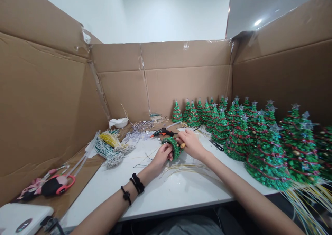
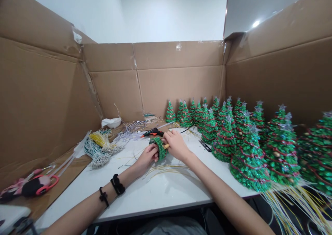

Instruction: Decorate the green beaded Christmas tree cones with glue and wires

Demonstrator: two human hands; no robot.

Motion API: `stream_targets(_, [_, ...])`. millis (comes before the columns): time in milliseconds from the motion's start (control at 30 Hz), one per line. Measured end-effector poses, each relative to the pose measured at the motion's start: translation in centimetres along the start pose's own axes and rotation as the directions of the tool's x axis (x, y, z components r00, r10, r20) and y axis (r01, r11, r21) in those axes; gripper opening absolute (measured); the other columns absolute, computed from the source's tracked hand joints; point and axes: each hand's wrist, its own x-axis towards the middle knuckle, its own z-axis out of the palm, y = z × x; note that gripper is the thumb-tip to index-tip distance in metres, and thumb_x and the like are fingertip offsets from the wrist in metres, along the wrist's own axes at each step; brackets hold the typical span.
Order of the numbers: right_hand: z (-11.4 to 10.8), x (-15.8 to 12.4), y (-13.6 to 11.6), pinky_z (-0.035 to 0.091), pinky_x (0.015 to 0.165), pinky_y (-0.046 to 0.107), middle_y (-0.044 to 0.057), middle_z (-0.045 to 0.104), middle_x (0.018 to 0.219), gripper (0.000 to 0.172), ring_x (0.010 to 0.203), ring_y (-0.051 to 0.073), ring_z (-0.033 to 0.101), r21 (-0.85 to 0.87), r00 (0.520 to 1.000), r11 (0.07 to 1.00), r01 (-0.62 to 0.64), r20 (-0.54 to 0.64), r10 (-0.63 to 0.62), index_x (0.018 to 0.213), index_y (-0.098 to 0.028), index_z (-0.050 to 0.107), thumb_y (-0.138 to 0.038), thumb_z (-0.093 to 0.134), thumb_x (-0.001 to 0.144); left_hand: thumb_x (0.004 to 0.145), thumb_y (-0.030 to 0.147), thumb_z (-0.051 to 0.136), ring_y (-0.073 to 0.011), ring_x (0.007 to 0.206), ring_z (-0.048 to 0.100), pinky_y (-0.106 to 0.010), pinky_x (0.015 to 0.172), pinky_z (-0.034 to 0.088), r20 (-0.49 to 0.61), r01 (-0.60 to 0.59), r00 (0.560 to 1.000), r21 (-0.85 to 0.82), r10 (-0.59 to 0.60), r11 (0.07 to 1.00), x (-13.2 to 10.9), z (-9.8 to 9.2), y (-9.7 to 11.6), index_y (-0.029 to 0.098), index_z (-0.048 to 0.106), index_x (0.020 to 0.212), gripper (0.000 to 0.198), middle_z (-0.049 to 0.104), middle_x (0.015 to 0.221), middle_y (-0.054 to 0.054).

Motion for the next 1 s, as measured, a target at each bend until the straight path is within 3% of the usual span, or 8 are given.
stream_targets(267, [0.6, 0.0, -0.4, 0.028, 0.074, 0.033, 0.005, 0.06, 0.083, 0.014, 0.082, 0.021, 0.043, -0.066, 0.999, 0.997, 0.042, 0.016, -0.041, 0.084, -0.018, 0.053, -0.018, 0.042, 0.092, 0.071, 0.035, 0.056, -0.0056, 0.042, 0.035, -0.019, 0.043, 0.027, -0.015, -0.017, 1.0, 0.096, 0.018, 0.995, -0.1, 0.4, 0.3, 0.017, 0.049, 0.075, 0.019, 0.04, 0.05, 0.008])
stream_targets(433, [0.3, 0.0, 0.0, 0.027, 0.077, 0.034, 0.004, 0.059, 0.084, 0.014, 0.084, 0.021, 0.042, -0.058, 0.999, 0.997, 0.047, 0.004, -0.047, 0.085, -0.018, 0.054, -0.02, 0.042, 0.092, 0.076, 0.039, 0.049, -0.0074, 0.041, 0.035, -0.021, 0.043, 0.027, -0.02, -0.079, 0.996, 0.3, 0.089, 0.951, -0.3, 0.3, 0.7, 0.017, 0.048, 0.074, 0.022, 0.038, 0.049, 0.008])
stream_targets(533, [-0.6, -0.1, 0.8, 0.026, 0.081, 0.034, 0.003, 0.059, 0.082, 0.015, 0.083, 0.02, 0.042, -0.041, 0.999, 0.999, -0.002, -0.04, 0.0, 0.082, -0.018, 0.052, -0.021, 0.042, 0.093, 0.08, 0.034, 0.044, -0.0096, 0.047, 0.04, -0.022, 0.048, 0.029, -0.008, -0.174, 0.977, 0.555, 0.215, 0.814, -0.6, 0.2, 1.3, 0.017, 0.05, 0.071, 0.02, 0.044, 0.053, 0.005])
stream_targets(633, [-1.0, -0.2, 1.2, 0.026, 0.083, 0.034, 0.003, 0.059, 0.081, 0.014, 0.083, 0.019, 0.042, -0.024, 0.997, 1.0, -0.014, -0.071, 0.012, 0.081, -0.018, 0.051, -0.021, 0.043, 0.092, 0.084, 0.029, 0.041, -0.0125, 0.058, 0.046, -0.024, 0.056, 0.032, 0.037, -0.236, 0.937, 0.801, 0.348, 0.55, -1.0, 0.0, 1.9, 0.018, 0.05, 0.067, 0.022, 0.053, 0.063, 0.001])
stream_targets(767, [-0.7, -0.1, 1.0, 0.025, 0.084, 0.034, 0.003, 0.059, 0.082, 0.015, 0.084, 0.02, 0.043, -0.012, 0.997, 1.0, 0.016, -0.078, -0.017, 0.081, -0.019, 0.051, -0.02, 0.042, 0.093, 0.088, 0.025, 0.036, -0.0163, 0.069, 0.052, -0.027, 0.063, 0.035, 0.088, -0.216, 0.908, 0.937, 0.41, 0.276, -1.4, 0.0, 2.1, 0.019, 0.051, 0.071, 0.023, 0.059, 0.073, -0.002])
stream_targets(867, [-0.4, -0.1, 0.8, 0.025, 0.083, 0.034, 0.003, 0.058, 0.083, 0.016, 0.084, 0.02, 0.042, -0.048, 0.996, 0.998, 0.034, -0.075, -0.038, 0.082, -0.019, 0.052, -0.021, 0.041, 0.093, 0.09, 0.023, 0.035, -0.0178, 0.073, 0.055, -0.028, 0.066, 0.037, 0.114, -0.201, 0.903, 0.964, 0.415, 0.172, -1.4, -0.1, 2.1, 0.019, 0.05, 0.074, 0.023, 0.06, 0.076, -0.004])
stream_targets(1000, [-0.2, 0.0, 0.7, 0.025, 0.083, 0.036, 0.005, 0.058, 0.082, 0.016, 0.083, 0.021, 0.042, -0.138, 0.995, 0.99, 0.021, -0.092, -0.034, 0.082, -0.018, 0.053, -0.023, 0.042, 0.093, 0.091, 0.021, 0.034, -0.0181, 0.072, 0.056, -0.028, 0.065, 0.038, 0.122, -0.183, 0.902, 0.977, 0.414, 0.11, -1.3, 0.0, 2.1, 0.019, 0.049, 0.076, 0.022, 0.061, 0.076, -0.004])
